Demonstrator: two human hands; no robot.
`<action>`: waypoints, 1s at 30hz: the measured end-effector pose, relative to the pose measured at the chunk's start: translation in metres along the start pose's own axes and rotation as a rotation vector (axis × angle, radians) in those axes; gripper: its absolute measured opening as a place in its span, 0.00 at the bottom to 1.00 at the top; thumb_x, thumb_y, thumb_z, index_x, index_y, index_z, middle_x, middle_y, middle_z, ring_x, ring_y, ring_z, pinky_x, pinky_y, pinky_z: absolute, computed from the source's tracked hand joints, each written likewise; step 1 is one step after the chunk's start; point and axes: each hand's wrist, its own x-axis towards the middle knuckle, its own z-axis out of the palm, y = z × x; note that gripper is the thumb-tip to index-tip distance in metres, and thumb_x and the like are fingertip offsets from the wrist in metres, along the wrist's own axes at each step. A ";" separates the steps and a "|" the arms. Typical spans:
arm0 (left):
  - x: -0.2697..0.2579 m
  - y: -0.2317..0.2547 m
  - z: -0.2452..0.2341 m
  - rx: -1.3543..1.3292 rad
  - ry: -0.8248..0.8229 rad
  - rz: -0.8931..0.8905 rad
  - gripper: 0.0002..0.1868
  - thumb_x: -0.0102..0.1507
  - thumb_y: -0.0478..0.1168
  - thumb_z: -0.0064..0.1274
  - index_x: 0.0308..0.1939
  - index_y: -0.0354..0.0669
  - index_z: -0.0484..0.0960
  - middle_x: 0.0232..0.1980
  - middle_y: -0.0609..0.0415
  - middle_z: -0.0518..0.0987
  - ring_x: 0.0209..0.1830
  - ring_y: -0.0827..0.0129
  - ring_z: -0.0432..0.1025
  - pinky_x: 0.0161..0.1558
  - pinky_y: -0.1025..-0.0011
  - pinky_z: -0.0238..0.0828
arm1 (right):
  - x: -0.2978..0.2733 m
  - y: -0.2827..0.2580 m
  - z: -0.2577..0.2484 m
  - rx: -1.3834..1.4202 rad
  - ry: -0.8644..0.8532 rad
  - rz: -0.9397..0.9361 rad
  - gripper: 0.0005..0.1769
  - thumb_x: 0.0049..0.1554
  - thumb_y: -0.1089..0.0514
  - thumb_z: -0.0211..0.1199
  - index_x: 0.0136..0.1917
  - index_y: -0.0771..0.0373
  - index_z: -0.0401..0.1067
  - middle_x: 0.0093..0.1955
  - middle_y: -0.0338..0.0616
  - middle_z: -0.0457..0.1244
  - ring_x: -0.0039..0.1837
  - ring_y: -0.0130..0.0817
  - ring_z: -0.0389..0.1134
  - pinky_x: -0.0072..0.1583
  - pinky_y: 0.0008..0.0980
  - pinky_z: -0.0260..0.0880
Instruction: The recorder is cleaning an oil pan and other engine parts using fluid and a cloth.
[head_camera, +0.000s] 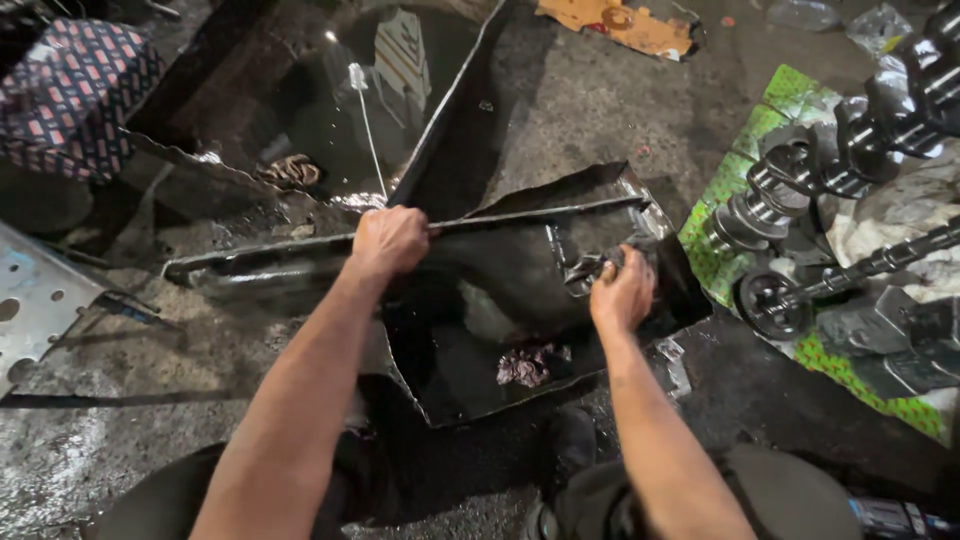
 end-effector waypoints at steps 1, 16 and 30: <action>0.000 -0.008 0.000 0.007 0.009 -0.004 0.15 0.64 0.48 0.49 0.35 0.45 0.89 0.38 0.39 0.84 0.41 0.45 0.80 0.45 0.51 0.76 | 0.000 -0.007 0.004 0.011 0.004 -0.004 0.21 0.56 0.60 0.66 0.63 0.59 0.71 0.62 0.51 0.67 0.68 0.53 0.63 0.68 0.48 0.62; -0.011 -0.016 -0.002 0.053 -0.059 -0.068 0.11 0.58 0.44 0.52 0.39 0.51 0.88 0.41 0.43 0.85 0.43 0.48 0.80 0.45 0.51 0.77 | -0.030 -0.055 0.025 -0.140 -0.140 -0.325 0.26 0.49 0.61 0.64 0.62 0.56 0.76 0.68 0.44 0.66 0.69 0.51 0.64 0.67 0.50 0.64; -0.029 -0.004 0.021 0.113 0.198 0.159 0.08 0.63 0.41 0.53 0.43 0.43 0.79 0.41 0.48 0.83 0.45 0.54 0.79 0.44 0.56 0.76 | -0.025 -0.048 0.005 -0.139 -0.386 -0.156 0.26 0.52 0.54 0.66 0.65 0.45 0.74 0.72 0.33 0.63 0.64 0.46 0.70 0.62 0.48 0.71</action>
